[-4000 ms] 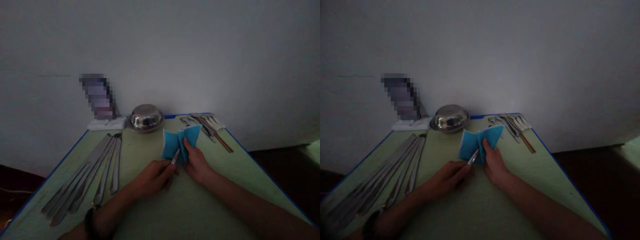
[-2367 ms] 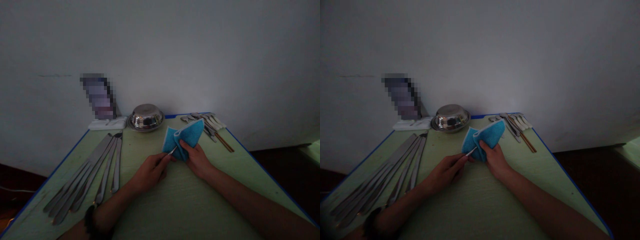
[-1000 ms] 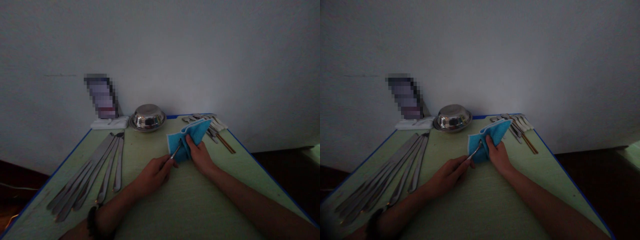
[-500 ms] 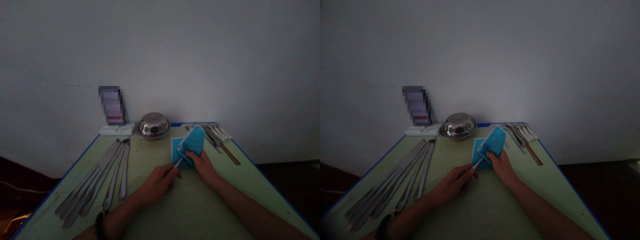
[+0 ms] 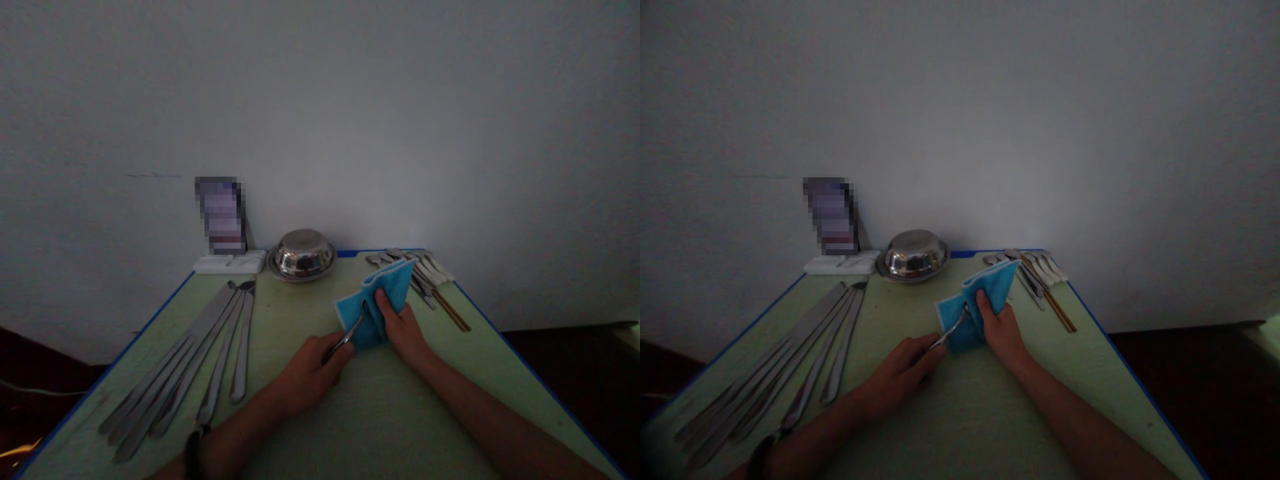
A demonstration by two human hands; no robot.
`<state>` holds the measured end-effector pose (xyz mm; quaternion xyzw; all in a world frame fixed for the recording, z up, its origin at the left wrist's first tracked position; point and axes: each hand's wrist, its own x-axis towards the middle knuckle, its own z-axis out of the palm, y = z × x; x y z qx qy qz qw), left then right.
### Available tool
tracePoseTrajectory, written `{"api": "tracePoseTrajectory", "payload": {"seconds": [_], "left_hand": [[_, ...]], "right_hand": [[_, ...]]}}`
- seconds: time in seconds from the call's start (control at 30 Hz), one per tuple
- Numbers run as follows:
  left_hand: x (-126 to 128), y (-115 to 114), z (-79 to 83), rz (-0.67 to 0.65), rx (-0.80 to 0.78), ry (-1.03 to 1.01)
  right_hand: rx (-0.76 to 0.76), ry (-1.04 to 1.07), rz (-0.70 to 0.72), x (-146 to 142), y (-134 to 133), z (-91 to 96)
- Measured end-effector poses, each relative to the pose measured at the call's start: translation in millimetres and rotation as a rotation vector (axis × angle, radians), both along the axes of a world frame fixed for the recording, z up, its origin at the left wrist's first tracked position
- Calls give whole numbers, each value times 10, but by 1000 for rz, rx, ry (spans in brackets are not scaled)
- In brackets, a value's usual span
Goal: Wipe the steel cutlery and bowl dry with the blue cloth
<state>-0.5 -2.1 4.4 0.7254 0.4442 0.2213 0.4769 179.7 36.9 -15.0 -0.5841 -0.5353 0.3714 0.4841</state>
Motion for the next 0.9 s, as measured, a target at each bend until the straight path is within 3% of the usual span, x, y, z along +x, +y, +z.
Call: {"api": "tracePoseTrajectory", "payload": {"seconds": [0.13,0.27,0.47,0.73,0.9], "left_hand": [[1,6,1,42,-60,-39],[5,20,-1,73,-100,-94],[8,7,5,36,-41,-11],[10,3,23,13,-25,4],[-3,14,10,27,-98,-74]], "right_hand": [[-18,-53,71,26,32,-21],[73,-23,192,46,51,-27],[58,2,232,71,67,-17],[83,-147,154,102,116,-21],[48,-80,73,81,109,-32]]}}
